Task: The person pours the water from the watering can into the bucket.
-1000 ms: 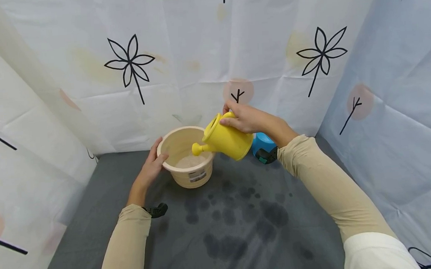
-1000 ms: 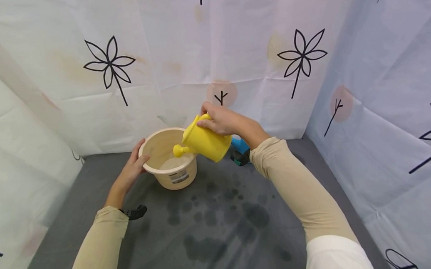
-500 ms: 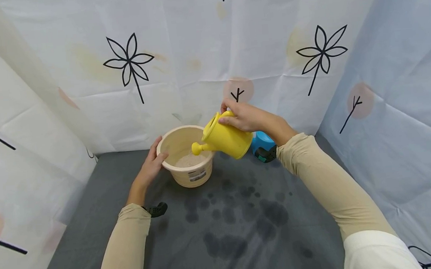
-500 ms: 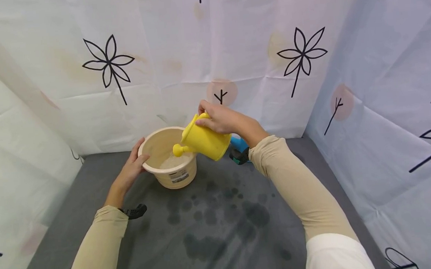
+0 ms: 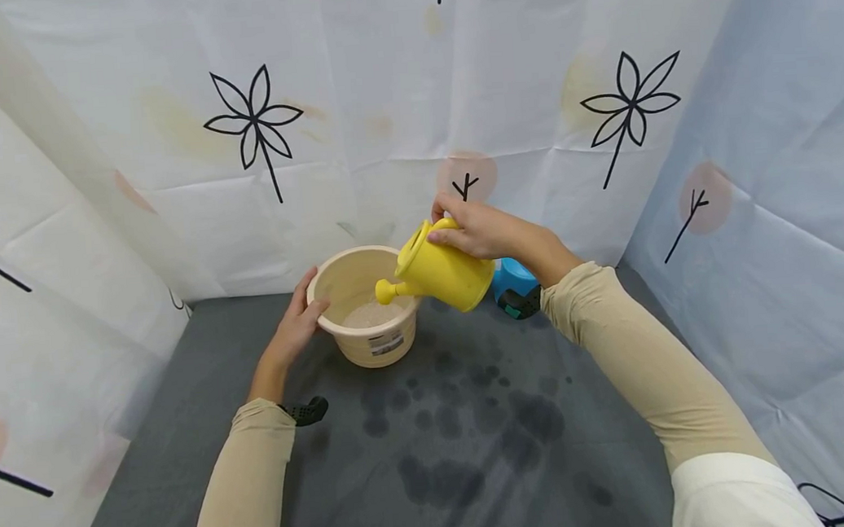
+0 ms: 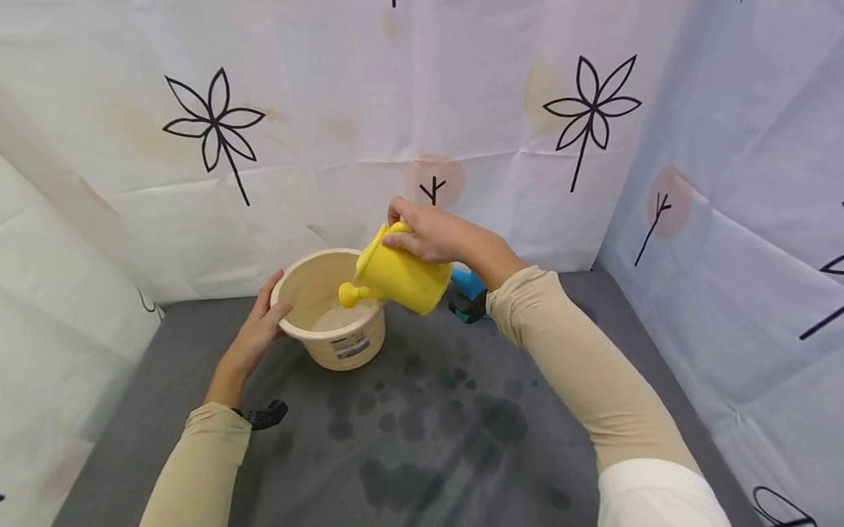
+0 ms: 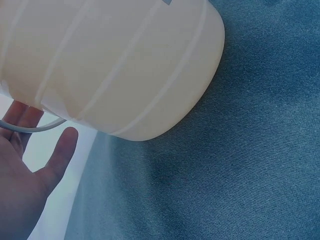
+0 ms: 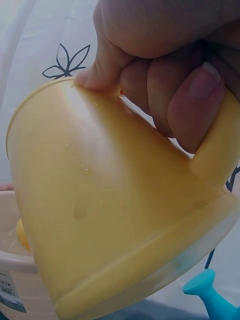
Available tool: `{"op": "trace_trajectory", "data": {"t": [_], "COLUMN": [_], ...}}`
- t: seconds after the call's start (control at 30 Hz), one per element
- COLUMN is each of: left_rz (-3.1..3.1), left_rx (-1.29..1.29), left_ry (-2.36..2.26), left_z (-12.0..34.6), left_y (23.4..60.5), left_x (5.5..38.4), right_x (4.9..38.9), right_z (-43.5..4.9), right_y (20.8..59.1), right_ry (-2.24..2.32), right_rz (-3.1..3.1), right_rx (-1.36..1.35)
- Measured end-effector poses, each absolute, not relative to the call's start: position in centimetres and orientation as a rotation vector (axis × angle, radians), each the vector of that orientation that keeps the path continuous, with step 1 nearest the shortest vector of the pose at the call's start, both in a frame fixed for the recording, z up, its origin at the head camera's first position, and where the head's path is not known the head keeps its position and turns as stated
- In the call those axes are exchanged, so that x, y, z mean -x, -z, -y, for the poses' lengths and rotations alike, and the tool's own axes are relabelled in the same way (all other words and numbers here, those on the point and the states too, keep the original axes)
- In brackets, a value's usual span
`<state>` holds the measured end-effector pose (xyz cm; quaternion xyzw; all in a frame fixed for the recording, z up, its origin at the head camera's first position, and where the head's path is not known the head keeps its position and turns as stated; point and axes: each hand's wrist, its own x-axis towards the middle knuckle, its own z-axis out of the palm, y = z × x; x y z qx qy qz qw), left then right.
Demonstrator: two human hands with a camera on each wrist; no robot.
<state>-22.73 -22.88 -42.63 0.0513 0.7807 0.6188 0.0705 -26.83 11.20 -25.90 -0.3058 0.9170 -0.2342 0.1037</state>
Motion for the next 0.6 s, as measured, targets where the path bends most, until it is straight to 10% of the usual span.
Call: {"op": "trace_trajectory", "data": {"t": [0.6], "left_rz": [-2.390], "left_rx": [-0.149], "left_ry": [-1.867], "left_z": [23.8], "left_y": [45.5], "left_x": [24.2], "right_x": [26.9], "right_z": [-10.9], "right_y": [25.8], "right_ry": [0.681], "right_rz": [-2.703], "right_rx": [0.924]}}
